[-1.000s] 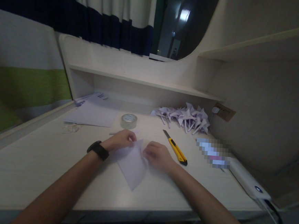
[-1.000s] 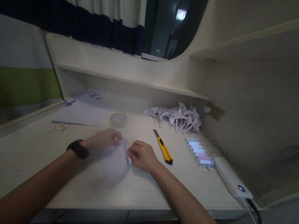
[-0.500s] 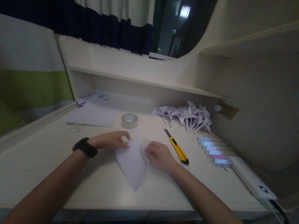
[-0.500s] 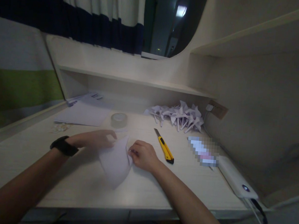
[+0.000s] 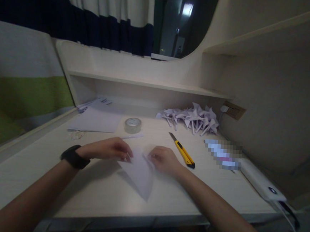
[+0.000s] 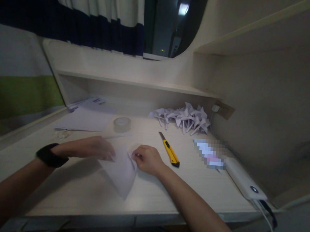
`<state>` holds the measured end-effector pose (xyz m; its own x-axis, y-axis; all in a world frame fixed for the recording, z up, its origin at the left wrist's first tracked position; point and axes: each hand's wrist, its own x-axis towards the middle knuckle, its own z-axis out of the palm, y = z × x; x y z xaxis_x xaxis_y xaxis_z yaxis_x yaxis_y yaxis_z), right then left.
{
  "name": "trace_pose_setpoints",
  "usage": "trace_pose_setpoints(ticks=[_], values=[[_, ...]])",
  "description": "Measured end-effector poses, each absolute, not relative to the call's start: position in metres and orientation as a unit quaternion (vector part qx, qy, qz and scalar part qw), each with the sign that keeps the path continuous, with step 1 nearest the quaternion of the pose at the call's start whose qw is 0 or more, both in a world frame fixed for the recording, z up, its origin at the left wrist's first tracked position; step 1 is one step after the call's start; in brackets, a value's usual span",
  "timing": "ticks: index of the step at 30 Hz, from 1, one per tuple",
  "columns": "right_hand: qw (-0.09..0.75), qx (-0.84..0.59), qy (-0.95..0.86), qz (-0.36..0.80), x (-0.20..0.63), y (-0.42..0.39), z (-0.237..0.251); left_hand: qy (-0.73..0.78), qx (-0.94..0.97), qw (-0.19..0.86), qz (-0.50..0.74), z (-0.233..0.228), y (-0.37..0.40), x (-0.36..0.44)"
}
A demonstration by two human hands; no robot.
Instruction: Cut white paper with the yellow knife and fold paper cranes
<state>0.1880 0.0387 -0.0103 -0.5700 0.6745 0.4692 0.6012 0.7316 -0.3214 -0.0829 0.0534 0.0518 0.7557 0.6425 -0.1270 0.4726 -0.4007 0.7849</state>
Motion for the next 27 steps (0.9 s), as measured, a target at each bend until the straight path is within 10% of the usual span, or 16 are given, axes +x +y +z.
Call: trace_pose_setpoints(ticks=[7,27], values=[[0.341,-0.369,-0.851,0.151,0.191,0.043,-0.013,0.307,0.904,0.26,0.146,0.036,0.053,-0.063],[0.424,-0.33,-0.794,0.283,0.186,0.041,-0.006,0.411,0.788,0.41,0.206,0.017,0.048,-0.03]])
